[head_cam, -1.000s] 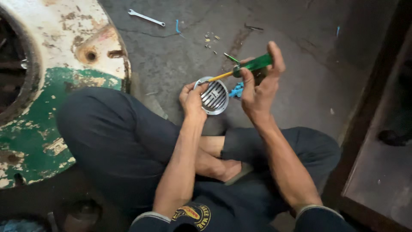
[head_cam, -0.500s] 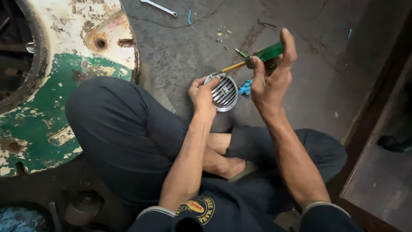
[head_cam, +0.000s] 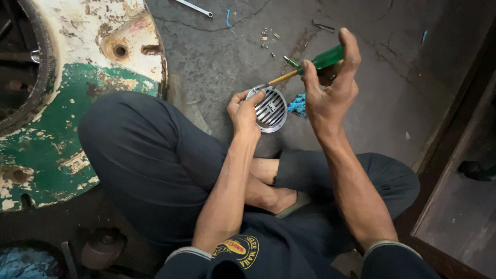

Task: The person sits on the floor and assembles a circular metal part with a slotted cover. They use a screwdriver to tighten screws and a wrench to secure nuts, handling small metal components and tools throughout the process.

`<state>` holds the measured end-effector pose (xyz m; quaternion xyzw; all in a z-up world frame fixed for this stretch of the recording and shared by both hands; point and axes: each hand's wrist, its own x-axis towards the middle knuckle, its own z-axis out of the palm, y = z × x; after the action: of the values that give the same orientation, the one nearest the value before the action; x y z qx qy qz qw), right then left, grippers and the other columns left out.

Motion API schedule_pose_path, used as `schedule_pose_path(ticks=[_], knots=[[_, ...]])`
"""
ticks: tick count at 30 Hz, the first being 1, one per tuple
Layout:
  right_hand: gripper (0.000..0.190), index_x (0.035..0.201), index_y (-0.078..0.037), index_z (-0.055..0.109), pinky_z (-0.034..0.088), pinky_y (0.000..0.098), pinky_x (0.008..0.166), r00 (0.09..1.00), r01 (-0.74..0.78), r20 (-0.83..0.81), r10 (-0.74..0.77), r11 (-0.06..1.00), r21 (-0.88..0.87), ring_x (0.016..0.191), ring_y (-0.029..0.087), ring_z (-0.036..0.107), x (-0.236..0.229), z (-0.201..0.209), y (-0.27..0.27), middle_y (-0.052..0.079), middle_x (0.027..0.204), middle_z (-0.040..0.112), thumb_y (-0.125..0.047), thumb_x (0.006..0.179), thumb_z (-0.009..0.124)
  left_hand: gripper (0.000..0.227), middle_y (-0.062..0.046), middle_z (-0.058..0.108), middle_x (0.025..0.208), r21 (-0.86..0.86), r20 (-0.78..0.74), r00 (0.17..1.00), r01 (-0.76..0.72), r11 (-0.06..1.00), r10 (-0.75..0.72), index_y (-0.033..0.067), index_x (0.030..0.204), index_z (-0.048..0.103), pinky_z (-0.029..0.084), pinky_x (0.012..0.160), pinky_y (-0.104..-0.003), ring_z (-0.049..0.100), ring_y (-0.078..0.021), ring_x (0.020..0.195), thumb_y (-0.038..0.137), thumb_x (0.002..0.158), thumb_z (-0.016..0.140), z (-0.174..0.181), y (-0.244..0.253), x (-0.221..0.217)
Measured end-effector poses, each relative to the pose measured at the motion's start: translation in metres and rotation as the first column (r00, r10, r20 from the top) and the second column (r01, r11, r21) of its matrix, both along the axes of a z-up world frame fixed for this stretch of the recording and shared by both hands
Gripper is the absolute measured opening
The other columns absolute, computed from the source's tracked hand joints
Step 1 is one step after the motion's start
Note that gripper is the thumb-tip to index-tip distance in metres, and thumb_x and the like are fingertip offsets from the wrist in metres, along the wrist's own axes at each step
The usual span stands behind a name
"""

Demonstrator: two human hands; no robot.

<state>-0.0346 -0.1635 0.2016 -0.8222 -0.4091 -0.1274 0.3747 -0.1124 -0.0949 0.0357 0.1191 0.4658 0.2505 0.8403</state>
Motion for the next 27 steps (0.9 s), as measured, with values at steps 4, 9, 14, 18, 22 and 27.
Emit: schedule_pose_path(ticks=[4,9,14,18,22,27], knots=[[0.072,0.156,-0.016,0.033,0.058,0.0208,0.066,0.999,0.05,-0.015,-0.05,0.999,-0.011,0.078,0.008,0.073,0.0009,0.0013,0.0001,0.003,0.088,0.068,-0.001,0.107,0.083,0.028,-0.015,0.073,0.087,0.0,-0.005,1.0,0.008,1.0,-0.008,-0.0022,0.098,0.063,0.061,0.067,-0.034,0.072,-0.021,0.072,-0.006,0.076,0.079,0.0001,0.0,0.0003],[0.074,0.157,-0.017,0.032,0.063,0.0202,0.068,0.998,0.046,-0.045,-0.046,0.999,0.001,0.082,0.009,0.077,0.0014,0.0012,0.0032,0.003,0.091,0.071,0.0,0.107,0.084,0.028,-0.016,0.074,0.088,0.001,0.015,1.0,-0.012,1.0,0.012,-0.002,0.097,0.063,0.061,0.067,-0.034,0.072,-0.0211,0.072,-0.007,0.075,0.079,-0.0007,-0.0004,0.0006],[0.074,0.156,-0.019,0.033,0.065,0.0211,0.07,0.997,0.066,-0.043,-0.065,0.998,0.005,0.083,0.009,0.078,0.0015,0.0002,0.0044,0.003,0.092,0.072,0.0,0.106,0.085,0.028,-0.015,0.073,0.088,-0.002,-0.019,1.0,0.007,1.0,-0.007,-0.0015,0.097,0.064,0.06,0.067,-0.034,0.072,-0.0207,0.071,-0.007,0.073,0.08,-0.0011,-0.0004,0.0007],[0.074,0.157,-0.019,0.032,0.065,0.0211,0.072,0.998,0.057,-0.03,-0.057,0.998,-0.004,0.084,0.009,0.078,0.0021,-0.0002,0.0061,0.003,0.093,0.072,-0.001,0.107,0.085,0.03,-0.016,0.073,0.087,0.008,0.0,1.0,-0.003,1.0,0.003,-0.0022,0.098,0.064,0.06,0.066,-0.035,0.072,-0.0212,0.071,-0.006,0.073,0.08,-0.0008,0.0,-0.0004],[0.075,0.156,-0.019,0.034,0.064,0.0213,0.071,0.998,0.062,-0.019,-0.062,0.998,-0.003,0.083,0.009,0.077,0.0041,0.0016,0.0073,0.003,0.093,0.072,-0.003,0.106,0.088,0.03,-0.015,0.073,0.088,0.024,-0.008,1.0,0.007,1.0,-0.007,-0.0023,0.098,0.063,0.06,0.067,-0.034,0.072,-0.0209,0.072,-0.006,0.073,0.08,-0.0005,0.0,0.0001],[0.078,0.156,-0.018,0.035,0.064,0.0223,0.074,1.0,0.002,0.025,-0.001,1.0,-0.03,0.086,0.01,0.076,0.0027,0.008,0.0075,0.006,0.1,0.074,-0.003,0.103,0.09,0.028,-0.016,0.073,0.087,0.02,0.001,1.0,0.01,1.0,-0.01,-0.003,0.098,0.063,0.06,0.067,-0.034,0.072,-0.0209,0.072,-0.007,0.075,0.079,-0.0007,-0.0004,0.0001]])
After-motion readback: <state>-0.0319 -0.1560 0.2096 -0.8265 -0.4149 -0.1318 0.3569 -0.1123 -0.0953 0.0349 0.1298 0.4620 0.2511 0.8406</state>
